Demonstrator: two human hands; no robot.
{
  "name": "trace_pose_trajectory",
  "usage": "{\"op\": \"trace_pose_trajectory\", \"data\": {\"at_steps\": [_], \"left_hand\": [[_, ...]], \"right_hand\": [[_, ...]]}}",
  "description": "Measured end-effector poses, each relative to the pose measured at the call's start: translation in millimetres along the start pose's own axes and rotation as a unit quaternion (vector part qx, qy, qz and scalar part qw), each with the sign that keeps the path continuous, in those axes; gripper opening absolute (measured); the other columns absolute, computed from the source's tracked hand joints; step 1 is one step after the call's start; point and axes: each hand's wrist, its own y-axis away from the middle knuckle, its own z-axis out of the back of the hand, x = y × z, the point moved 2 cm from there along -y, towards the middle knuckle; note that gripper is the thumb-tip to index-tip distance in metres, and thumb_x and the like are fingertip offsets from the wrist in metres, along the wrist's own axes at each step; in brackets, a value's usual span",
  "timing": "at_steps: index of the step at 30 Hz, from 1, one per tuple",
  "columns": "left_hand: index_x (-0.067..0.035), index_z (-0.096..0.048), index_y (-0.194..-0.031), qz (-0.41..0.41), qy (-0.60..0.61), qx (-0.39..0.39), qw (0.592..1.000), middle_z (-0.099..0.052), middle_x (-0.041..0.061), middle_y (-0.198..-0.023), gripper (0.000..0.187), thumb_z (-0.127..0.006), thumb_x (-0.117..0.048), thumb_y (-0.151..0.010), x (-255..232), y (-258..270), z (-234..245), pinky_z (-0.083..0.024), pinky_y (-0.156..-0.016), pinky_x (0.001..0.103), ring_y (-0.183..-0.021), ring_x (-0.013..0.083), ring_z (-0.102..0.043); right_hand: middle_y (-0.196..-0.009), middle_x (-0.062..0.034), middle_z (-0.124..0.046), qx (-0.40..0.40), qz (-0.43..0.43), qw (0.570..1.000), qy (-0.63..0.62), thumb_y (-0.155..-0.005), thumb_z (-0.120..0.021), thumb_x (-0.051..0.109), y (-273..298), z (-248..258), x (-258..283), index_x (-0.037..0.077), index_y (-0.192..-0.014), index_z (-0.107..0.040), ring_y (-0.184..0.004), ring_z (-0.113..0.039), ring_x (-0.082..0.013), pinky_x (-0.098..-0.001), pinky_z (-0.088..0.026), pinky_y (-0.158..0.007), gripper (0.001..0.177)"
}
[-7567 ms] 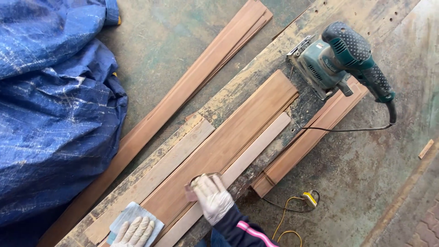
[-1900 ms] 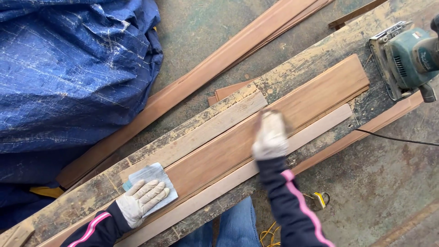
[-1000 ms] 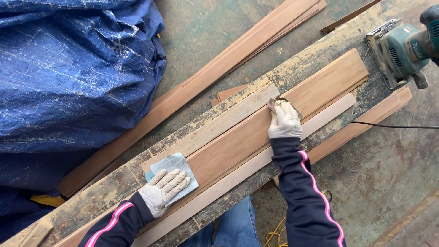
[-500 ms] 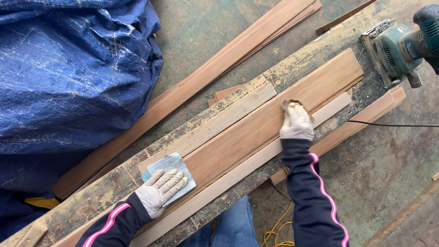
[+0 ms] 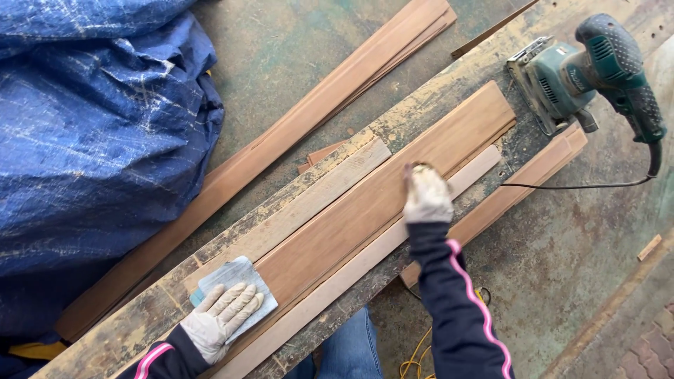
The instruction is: Sanding wooden planks using an orbital sander and manual sandpaper.
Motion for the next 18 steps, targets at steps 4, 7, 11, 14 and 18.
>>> {"op": "trace_pose_trajectory", "data": {"at_steps": [4, 7, 11, 14, 18], "left_hand": [[-0.010, -0.031, -0.155, -0.006, 0.001, 0.008, 1.000, -0.036, 0.013, -0.163, 0.096, -0.062, -0.013, -0.064, 4, -15, 5, -0.021, -0.115, 0.057, -0.151, 0.0324, -0.031], [-0.011, -0.031, -0.155, -0.011, 0.001, 0.004, 1.000, -0.035, 0.013, -0.164, 0.096, -0.062, -0.013, -0.064, 6, -30, 12, -0.021, -0.115, 0.057, -0.152, 0.0325, -0.030], [-0.011, -0.031, -0.155, 0.006, 0.008, 0.019, 1.000, -0.035, 0.013, -0.165, 0.096, -0.062, -0.012, -0.064, 3, -21, 15, -0.020, -0.115, 0.057, -0.152, 0.0326, -0.030], [-0.011, -0.031, -0.156, 0.026, 0.016, 0.033, 0.999, -0.034, 0.013, -0.165, 0.097, -0.061, -0.012, -0.064, 0, -5, 10, -0.020, -0.116, 0.056, -0.152, 0.0327, -0.029], [-0.012, -0.031, -0.156, 0.026, 0.019, 0.024, 0.999, -0.034, 0.013, -0.164, 0.096, -0.061, -0.012, -0.065, -3, 3, 4, -0.020, -0.116, 0.056, -0.151, 0.0324, -0.029]], "right_hand": [[-0.102, -0.0203, -0.072, 0.060, -0.178, 0.981, 0.047, -0.110, -0.061, 0.018, -13, -15, -18, -0.006, -0.112, -0.068, -0.093, -0.069, -0.0301, -0.0374, -0.058, -0.086, 0.024], [-0.109, -0.0226, -0.073, -0.029, -0.018, 0.986, 0.160, -0.098, -0.054, 0.007, 41, 12, 102, -0.007, -0.108, -0.068, -0.105, -0.070, -0.0307, -0.0374, -0.058, -0.100, 0.023], [-0.110, -0.0255, -0.073, 0.100, 0.113, 0.986, -0.067, -0.083, -0.058, 0.005, 74, 46, 163, -0.007, -0.113, -0.067, -0.109, -0.070, -0.0354, -0.0449, -0.055, -0.100, 0.034], [-0.103, -0.0241, -0.070, 0.086, 0.064, 0.985, -0.137, -0.076, -0.061, -0.003, 21, 27, 80, -0.009, -0.114, -0.068, -0.086, -0.065, -0.0369, -0.0490, -0.054, -0.078, 0.038], [-0.101, -0.0148, -0.071, 0.052, -0.020, 0.995, 0.078, -0.110, -0.057, 0.016, -12, -17, 13, 0.003, -0.137, -0.065, -0.090, -0.068, -0.0290, -0.0405, -0.060, -0.083, 0.031]]}}
